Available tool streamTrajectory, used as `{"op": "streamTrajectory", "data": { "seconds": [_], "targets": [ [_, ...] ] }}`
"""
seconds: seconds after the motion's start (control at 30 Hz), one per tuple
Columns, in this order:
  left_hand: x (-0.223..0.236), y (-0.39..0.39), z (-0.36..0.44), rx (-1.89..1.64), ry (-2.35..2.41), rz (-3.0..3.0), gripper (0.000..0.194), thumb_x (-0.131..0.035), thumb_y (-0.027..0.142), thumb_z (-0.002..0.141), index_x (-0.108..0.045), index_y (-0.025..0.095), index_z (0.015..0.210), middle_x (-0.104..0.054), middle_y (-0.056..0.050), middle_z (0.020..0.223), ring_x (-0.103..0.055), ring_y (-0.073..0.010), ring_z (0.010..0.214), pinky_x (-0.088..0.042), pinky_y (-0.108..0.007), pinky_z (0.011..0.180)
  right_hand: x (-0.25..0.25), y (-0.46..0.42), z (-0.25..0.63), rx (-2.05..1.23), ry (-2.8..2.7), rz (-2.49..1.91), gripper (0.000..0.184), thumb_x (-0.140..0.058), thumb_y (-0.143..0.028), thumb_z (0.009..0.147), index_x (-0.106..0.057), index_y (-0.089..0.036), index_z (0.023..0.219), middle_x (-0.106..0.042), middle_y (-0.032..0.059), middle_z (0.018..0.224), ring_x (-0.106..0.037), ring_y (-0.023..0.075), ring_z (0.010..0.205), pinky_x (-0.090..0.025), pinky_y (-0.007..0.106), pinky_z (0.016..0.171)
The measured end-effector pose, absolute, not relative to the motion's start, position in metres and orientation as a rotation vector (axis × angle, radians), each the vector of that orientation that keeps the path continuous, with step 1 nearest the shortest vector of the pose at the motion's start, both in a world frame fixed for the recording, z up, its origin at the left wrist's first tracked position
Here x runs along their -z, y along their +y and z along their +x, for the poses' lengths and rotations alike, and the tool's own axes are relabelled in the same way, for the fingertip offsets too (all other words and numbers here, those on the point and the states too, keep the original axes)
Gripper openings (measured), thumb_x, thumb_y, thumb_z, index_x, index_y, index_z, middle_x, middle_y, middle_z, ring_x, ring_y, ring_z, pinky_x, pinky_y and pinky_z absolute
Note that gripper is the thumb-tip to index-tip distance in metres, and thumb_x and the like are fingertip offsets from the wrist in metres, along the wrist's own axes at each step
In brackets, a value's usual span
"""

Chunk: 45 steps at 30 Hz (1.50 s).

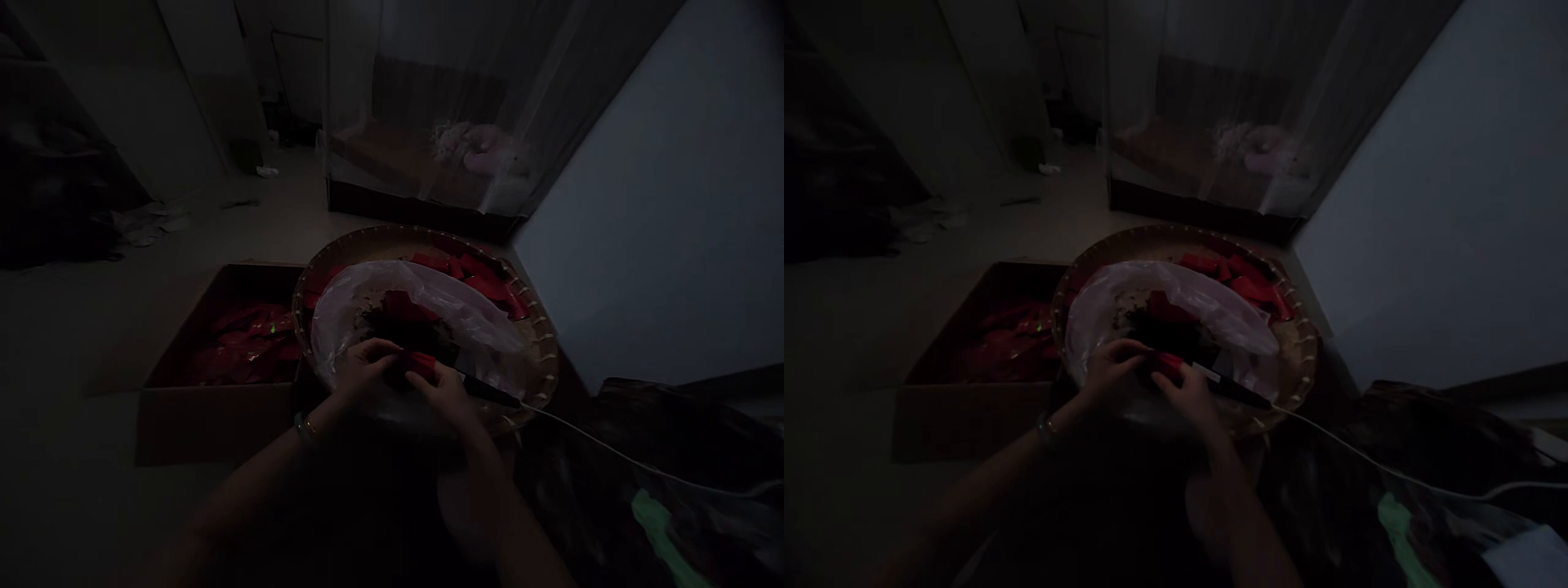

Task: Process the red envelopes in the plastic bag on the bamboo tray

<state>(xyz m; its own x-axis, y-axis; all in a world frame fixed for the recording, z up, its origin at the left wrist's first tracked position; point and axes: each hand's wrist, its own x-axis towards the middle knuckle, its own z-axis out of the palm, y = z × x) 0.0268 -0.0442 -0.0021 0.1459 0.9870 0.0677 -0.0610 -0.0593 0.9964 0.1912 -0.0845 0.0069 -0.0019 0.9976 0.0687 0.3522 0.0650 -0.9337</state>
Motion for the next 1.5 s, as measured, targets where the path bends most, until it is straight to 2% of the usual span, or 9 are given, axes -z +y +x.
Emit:
{"op": "streamTrajectory", "data": {
  "seconds": [0.4,0.47,0.57,0.73,0.87,0.97,1.07,1.23,1.5],
  "targets": [
    [-0.001,-0.03,0.02,-1.161,0.986,1.415,0.025,-0.058,0.026,0.077,-0.066,0.02,0.1,-0.069,-0.007,0.099,-0.063,-0.0208,0.093,-0.048,-0.032,0.085,-0.013,-0.078,0.214,-1.333,-1.227,-1.232,0.053,-0.06,-0.058,0.073,-0.065,-0.019,0.109,-0.068,0.0069,0.107,-0.063,0.0253,0.098,-0.048,0.044,0.09],
    [-0.007,-0.032,0.019,-1.208,1.04,1.546,0.037,-0.061,0.025,0.075,-0.062,0.021,0.111,-0.063,-0.009,0.115,-0.057,-0.0236,0.108,-0.043,-0.037,0.095,-0.014,-0.076,0.215,-1.362,-1.262,-1.264,0.057,-0.055,-0.062,0.075,-0.064,-0.019,0.112,-0.067,0.0068,0.111,-0.06,0.0255,0.106,-0.042,0.045,0.098],
    [-0.02,-0.037,0.02,-1.113,1.057,1.994,0.06,-0.072,0.02,0.063,-0.057,0.022,0.121,-0.045,-0.009,0.139,-0.033,-0.0295,0.131,-0.026,-0.043,0.108,-0.018,-0.072,0.214,-1.397,-1.345,-1.299,0.06,-0.044,-0.065,0.08,-0.062,-0.019,0.114,-0.067,0.0064,0.112,-0.058,0.0249,0.109,-0.039,0.045,0.101],
    [-0.027,-0.038,0.026,-0.941,1.019,2.211,0.044,-0.067,0.018,0.07,-0.062,0.028,0.112,-0.06,-0.007,0.123,-0.042,-0.0297,0.123,-0.03,-0.043,0.102,-0.032,-0.068,0.206,-1.394,-1.472,-1.301,0.061,-0.038,-0.067,0.081,-0.064,-0.02,0.111,-0.067,0.0042,0.108,-0.058,0.0233,0.109,-0.037,0.044,0.103],
    [-0.013,-0.029,0.025,-1.004,1.089,2.169,0.05,-0.068,0.015,0.065,-0.062,0.026,0.114,-0.064,-0.008,0.113,-0.049,-0.028,0.11,-0.034,-0.04,0.096,-0.04,-0.065,0.209,-1.481,-1.458,-1.21,0.064,-0.031,-0.067,0.084,-0.064,-0.018,0.108,-0.068,0.007,0.102,-0.061,0.0228,0.101,-0.044,0.041,0.095],
    [-0.004,-0.022,0.02,-1.087,1.184,2.057,0.052,-0.069,0.016,0.062,-0.062,0.023,0.113,-0.064,-0.008,0.105,-0.054,-0.0245,0.096,-0.042,-0.035,0.086,-0.042,-0.06,0.218,-1.233,-1.379,-1.234,0.052,-0.032,-0.057,0.089,-0.064,-0.019,0.104,-0.068,0.0088,0.101,-0.062,0.022,0.1,-0.049,0.038,0.088],
    [-0.003,-0.018,0.015,-1.22,1.251,1.88,0.049,-0.071,0.02,0.062,-0.063,0.023,0.11,-0.064,-0.007,0.099,-0.056,-0.0226,0.091,-0.043,-0.033,0.084,-0.034,-0.055,0.219,-0.868,-1.679,-1.388,0.029,-0.051,-0.031,0.082,-0.062,-0.019,0.107,-0.065,0.0091,0.108,-0.059,0.0218,0.104,-0.046,0.039,0.091],
    [-0.003,-0.017,0.013,-1.322,1.276,1.756,0.045,-0.07,0.02,0.064,-0.064,0.023,0.108,-0.064,-0.006,0.099,-0.058,-0.0217,0.091,-0.044,-0.031,0.083,-0.011,-0.048,0.194,-0.761,-2.451,-1.328,0.064,-0.059,-0.003,0.063,-0.052,-0.021,0.124,-0.051,0.0103,0.13,-0.05,0.022,0.117,-0.04,0.035,0.098],
    [0.003,-0.016,0.01,-1.294,1.302,1.855,0.044,-0.068,0.023,0.068,-0.06,0.019,0.112,-0.065,-0.006,0.101,-0.06,-0.0194,0.088,-0.049,-0.031,0.076,-0.003,-0.029,0.173,-0.797,-2.644,-1.372,0.059,-0.062,-0.003,0.064,-0.054,-0.018,0.12,-0.057,0.0113,0.118,-0.055,0.0225,0.107,-0.041,0.033,0.091]
  ]
}}
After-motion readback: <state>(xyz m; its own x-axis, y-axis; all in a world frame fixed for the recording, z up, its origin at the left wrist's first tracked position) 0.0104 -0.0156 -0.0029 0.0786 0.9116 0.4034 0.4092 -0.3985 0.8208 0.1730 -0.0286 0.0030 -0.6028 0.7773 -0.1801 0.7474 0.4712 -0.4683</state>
